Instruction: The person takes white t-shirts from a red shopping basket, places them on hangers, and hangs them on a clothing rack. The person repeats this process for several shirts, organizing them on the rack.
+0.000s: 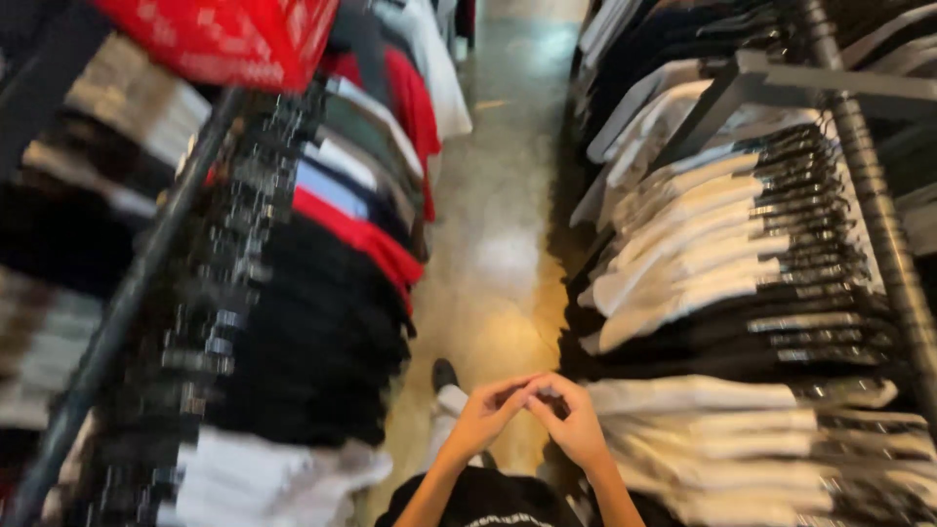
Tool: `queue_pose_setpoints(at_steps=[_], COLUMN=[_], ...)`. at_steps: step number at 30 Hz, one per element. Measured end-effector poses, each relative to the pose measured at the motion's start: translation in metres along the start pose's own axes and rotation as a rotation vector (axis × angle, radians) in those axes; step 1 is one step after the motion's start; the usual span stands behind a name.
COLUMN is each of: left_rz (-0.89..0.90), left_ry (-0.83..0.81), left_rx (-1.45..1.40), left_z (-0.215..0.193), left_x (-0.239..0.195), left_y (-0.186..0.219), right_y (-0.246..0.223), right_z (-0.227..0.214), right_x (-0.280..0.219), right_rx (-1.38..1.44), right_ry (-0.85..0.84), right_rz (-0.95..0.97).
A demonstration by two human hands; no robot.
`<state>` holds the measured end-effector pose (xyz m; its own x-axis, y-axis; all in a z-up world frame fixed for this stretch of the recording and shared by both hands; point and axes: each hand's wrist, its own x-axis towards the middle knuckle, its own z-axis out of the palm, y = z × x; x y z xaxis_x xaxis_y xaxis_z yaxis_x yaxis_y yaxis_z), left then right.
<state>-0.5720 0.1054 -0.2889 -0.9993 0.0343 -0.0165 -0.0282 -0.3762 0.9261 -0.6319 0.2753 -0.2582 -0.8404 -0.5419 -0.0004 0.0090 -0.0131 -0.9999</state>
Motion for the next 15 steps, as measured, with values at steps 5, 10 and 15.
queue_pose_setpoints(at_steps=[5, 10, 15], left_rz=[-0.043, -0.007, -0.034], left_ry=[-0.047, -0.113, -0.148], left_rx=[-0.005, 0.014, 0.075], left_z=[-0.058, -0.101, -0.130], left_x=[0.077, 0.151, 0.216], left_y=[0.014, 0.079, 0.111], right_y=[0.007, -0.017, -0.029], right_z=[0.002, 0.005, -0.001], right_x=[0.092, 0.181, 0.252], right_rx=[-0.009, -0.079, -0.076], right_ry=[0.042, 0.001, 0.010], right_rz=[-0.016, -0.149, -0.201])
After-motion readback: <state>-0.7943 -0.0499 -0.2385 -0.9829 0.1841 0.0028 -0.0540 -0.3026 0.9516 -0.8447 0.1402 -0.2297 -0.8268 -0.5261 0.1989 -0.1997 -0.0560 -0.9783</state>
